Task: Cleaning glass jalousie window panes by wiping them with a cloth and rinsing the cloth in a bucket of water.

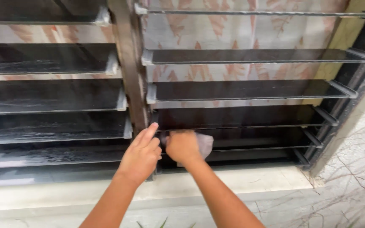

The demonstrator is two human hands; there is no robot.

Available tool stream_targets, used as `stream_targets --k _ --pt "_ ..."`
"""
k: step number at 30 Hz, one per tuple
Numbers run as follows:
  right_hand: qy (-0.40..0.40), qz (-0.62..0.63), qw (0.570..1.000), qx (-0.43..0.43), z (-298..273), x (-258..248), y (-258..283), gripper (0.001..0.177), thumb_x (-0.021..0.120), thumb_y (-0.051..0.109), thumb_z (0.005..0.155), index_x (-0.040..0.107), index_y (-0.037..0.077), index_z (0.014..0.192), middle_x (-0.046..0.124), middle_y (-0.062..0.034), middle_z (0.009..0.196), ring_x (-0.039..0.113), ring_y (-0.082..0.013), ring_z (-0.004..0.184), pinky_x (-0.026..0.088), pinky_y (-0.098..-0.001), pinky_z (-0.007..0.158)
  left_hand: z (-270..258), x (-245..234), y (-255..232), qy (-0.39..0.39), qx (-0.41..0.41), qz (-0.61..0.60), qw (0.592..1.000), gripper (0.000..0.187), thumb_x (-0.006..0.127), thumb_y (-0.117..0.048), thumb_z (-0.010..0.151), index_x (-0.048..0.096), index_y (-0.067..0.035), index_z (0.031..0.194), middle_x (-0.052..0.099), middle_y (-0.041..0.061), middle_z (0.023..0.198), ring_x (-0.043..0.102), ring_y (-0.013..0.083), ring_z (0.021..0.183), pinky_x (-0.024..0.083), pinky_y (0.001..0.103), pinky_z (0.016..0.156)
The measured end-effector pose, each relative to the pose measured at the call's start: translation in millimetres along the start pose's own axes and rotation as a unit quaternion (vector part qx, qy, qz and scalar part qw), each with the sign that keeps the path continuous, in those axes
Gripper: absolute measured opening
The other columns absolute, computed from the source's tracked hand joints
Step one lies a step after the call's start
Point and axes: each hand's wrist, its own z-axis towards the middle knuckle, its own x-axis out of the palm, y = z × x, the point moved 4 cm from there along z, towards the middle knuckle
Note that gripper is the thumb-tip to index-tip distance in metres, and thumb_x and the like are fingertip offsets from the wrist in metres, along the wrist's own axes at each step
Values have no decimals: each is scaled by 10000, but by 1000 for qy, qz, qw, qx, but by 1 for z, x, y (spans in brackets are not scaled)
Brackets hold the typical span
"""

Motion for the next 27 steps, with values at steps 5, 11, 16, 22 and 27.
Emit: stream_targets --k 5,11,16,22,27 --pt "-90 58 983 -151 -31 -11 36 179 586 178 883 704 81 977 715 -125 898 675 -338 943 478 -432 829 -3 10 2 -36 -8 -11 999 168 715 -203 858 695 -37 879 615 95 977 405 363 1485 358 473 1211" --pt "64 182 978 -79 -72 -47 30 236 474 140 1020 677 33 1077 756 -147 1163 556 -330 1357 335 -511 1190 -1 -12 0 -36 -12 -79 996 57 683 26 825 715 -13 853 614 97 955 406 365 1480 313 472 1250" --pt "256 311 909 107 -103 -100 48 314 422 240 1039 613 154 805 745 -1 645 712 -141 601 530 -286 721 -18 -82 -15 -93 -5 -87 992 197 619 139 832 627 -53 790 617 178 1325 465 383 1433 336 488 1245" --pt "163 755 547 324 -149 -42 64 186 558 154 1017 622 44 880 616 -64 765 558 -165 655 453 -314 606 -168 -77 -10 -52 -214 -145 965 273 687 -354 907 681 -206 1135 607 83 1353 489 326 1364 267 633 1163" --pt "47 744 499 442 -139 -19 112 160 539 184 1012 626 67 945 642 -89 809 596 -229 685 480 -384 606 -304 -49 62 -52 -488 -65 869 452 699 -468 866 685 -235 1253 610 92 1346 596 283 1244 394 582 1087"
